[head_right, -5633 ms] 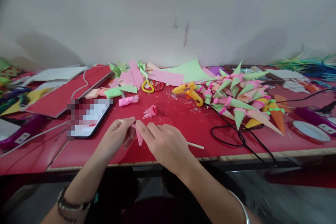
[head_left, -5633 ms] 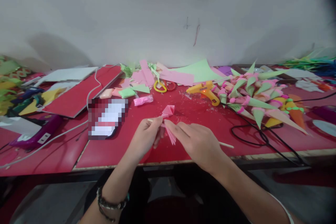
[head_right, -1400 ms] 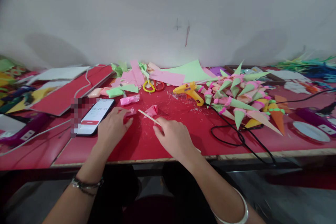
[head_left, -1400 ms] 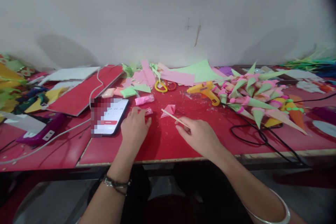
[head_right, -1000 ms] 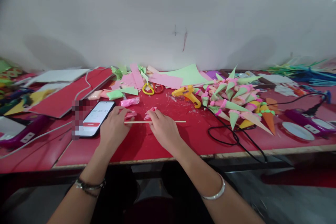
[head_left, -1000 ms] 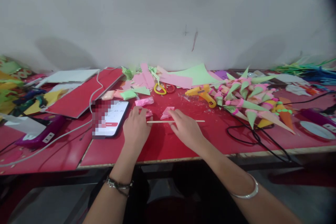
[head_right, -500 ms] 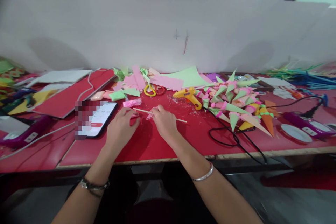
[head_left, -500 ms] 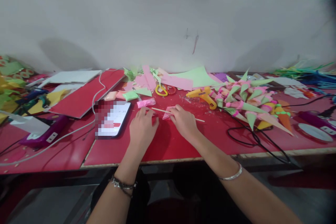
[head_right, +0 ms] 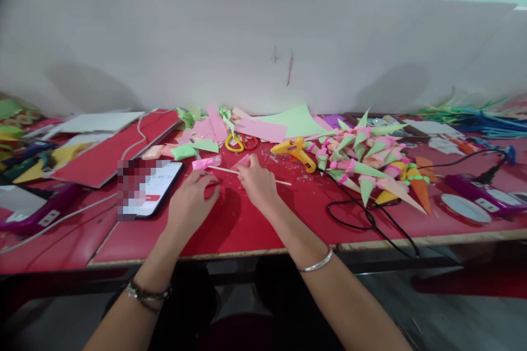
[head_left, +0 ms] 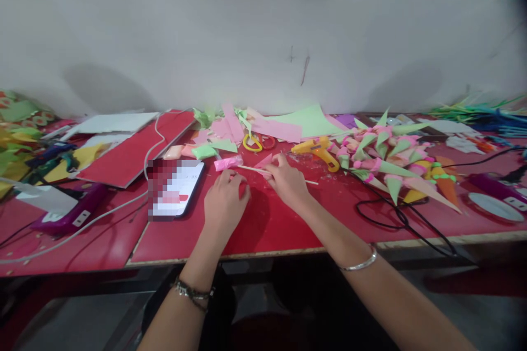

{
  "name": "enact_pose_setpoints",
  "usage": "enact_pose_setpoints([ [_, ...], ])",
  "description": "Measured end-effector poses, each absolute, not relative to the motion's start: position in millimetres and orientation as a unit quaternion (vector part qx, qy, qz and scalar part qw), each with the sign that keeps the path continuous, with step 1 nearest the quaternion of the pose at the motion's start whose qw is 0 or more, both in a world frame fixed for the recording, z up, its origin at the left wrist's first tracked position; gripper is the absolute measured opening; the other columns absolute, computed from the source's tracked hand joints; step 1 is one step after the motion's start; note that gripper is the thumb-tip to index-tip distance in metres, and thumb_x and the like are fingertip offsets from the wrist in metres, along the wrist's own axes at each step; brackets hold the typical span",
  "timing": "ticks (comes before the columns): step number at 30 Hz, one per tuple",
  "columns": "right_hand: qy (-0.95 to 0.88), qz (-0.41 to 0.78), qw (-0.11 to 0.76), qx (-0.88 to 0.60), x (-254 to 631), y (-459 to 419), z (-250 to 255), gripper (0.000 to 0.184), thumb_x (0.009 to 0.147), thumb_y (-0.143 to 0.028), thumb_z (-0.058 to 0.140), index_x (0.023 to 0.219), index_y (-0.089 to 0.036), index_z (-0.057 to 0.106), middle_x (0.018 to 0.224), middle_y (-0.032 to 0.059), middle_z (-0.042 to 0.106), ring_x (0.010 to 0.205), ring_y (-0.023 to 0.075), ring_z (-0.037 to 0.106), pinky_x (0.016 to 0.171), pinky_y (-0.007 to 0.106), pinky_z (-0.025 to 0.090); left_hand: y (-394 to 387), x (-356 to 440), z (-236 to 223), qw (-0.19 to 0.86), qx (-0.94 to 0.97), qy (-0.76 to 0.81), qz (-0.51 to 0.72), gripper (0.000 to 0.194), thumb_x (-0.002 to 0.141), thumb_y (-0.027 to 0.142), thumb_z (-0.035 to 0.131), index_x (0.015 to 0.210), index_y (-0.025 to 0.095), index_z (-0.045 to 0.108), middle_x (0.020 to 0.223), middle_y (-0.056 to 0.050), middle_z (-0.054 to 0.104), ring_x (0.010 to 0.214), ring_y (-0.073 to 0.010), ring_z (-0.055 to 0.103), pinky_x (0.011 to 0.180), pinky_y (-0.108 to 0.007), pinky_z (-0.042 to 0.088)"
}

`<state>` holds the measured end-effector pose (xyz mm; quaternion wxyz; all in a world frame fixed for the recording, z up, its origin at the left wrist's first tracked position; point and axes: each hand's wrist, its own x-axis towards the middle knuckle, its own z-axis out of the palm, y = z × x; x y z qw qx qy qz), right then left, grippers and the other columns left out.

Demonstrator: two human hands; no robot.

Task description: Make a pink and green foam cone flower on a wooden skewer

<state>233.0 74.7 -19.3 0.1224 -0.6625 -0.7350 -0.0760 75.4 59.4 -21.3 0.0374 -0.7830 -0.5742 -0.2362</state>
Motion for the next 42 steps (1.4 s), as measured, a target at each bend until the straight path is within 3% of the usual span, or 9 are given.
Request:
enact_pose_setpoints([
  [5,-0.745,-0.038,0.126,-0.654,240,85,-15,0.03,0.082,-0.024,0.046,0.111,-0.028,0.052,0.111,0.0067,0.047,0.074,0.0168,0.058,0.057,0.026,0.039,61,75,-23,0.032,-0.788,-0.566,-0.238,0.019,0.082,0.028,0.043,0.09,0.022,0.059,0.1,-0.004,0.058,0.08,-0.0164,0.057,0.059,-0.024,0.041],
  [13,-0.744,0.016,0.2,-0.637,246,91,-13,0.019,0.079,-0.015,0.045,0.091,-0.018,0.06,0.099,0.0086,0.057,0.083,0.0191,0.056,0.064,0.026,0.038,61,76,-24,0.002,-0.785,-0.565,-0.254,0.019,0.081,0.028,0.043,0.089,0.021,0.059,0.098,-0.003,0.059,0.077,-0.016,0.057,0.058,-0.024,0.039],
  [18,-0.737,0.097,0.289,-0.604,248,71,4,0.024,0.085,-0.022,0.036,0.089,-0.015,0.059,0.081,0.0041,0.062,0.07,0.0135,0.055,0.061,0.023,0.039,60,78,-19,-0.141,-0.78,-0.519,-0.319,0.023,0.079,0.037,0.048,0.087,0.018,0.059,0.092,-0.005,0.062,0.083,-0.0178,0.056,0.067,-0.025,0.041],
  [21,-0.694,0.28,0.382,-0.543,247,54,13,0.02,0.079,-0.022,0.044,0.088,-0.015,0.06,0.075,0.0009,0.062,0.063,0.0115,0.053,0.057,0.022,0.039,55,82,-12,-0.26,-0.781,-0.446,-0.351,0.027,0.08,0.04,0.047,0.083,0.016,0.058,0.078,-0.003,0.062,0.072,-0.0153,0.056,0.063,-0.024,0.041],
  [24,-0.665,0.378,0.406,-0.5,246,43,17,0.014,0.075,-0.02,0.048,0.081,-0.015,0.06,0.068,-0.0015,0.059,0.06,0.0104,0.051,0.057,0.022,0.038,49,86,-8,-0.34,-0.769,-0.405,-0.36,0.029,0.083,0.036,0.043,0.073,0.014,0.059,0.069,-0.001,0.061,0.064,-0.0124,0.053,0.059,-0.022,0.039],
  [29,-0.648,0.307,0.466,-0.518,248,30,13,0.019,0.08,-0.028,0.047,0.095,-0.018,0.053,0.076,-0.0003,0.054,0.066,0.0112,0.05,0.06,0.023,0.038,43,90,-6,-0.402,-0.718,-0.408,-0.396,0.032,0.083,0.031,0.043,0.059,0.014,0.056,0.061,0.001,0.059,0.06,-0.0102,0.052,0.059,-0.019,0.038],
  [32,-0.626,0.28,0.484,-0.544,251,20,9,0.028,0.083,-0.035,0.044,0.106,-0.019,0.046,0.074,-0.0014,0.05,0.059,0.0102,0.046,0.055,0.023,0.037,42,93,-5,-0.413,-0.674,-0.439,-0.426,0.032,0.082,0.031,0.045,0.057,0.015,0.055,0.056,0.002,0.055,0.059,-0.01,0.052,0.057,-0.019,0.038],
  [38,-0.629,0.378,0.455,-0.505,249,14,5,0.03,0.085,-0.041,0.036,0.068,-0.018,0.047,0.058,-0.0045,0.041,0.048,0.0072,0.036,0.046,0.022,0.03,38,99,-7,-0.433,-0.661,-0.443,-0.425,0.031,0.08,0.032,0.046,0.056,0.015,0.056,0.053,0.003,0.053,0.054,-0.0093,0.049,0.055,-0.019,0.039],
  [42,-0.606,0.407,0.467,-0.499,245,15,4,0.023,0.08,-0.034,0.046,0.064,-0.018,0.047,0.056,-0.0047,0.043,0.047,0.0072,0.036,0.044,0.021,0.029,34,103,-9,-0.414,-0.712,-0.402,-0.4,0.032,0.081,0.032,0.044,0.057,0.015,0.058,0.055,0.001,0.057,0.054,-0.0096,0.05,0.055,-0.02,0.04],
])
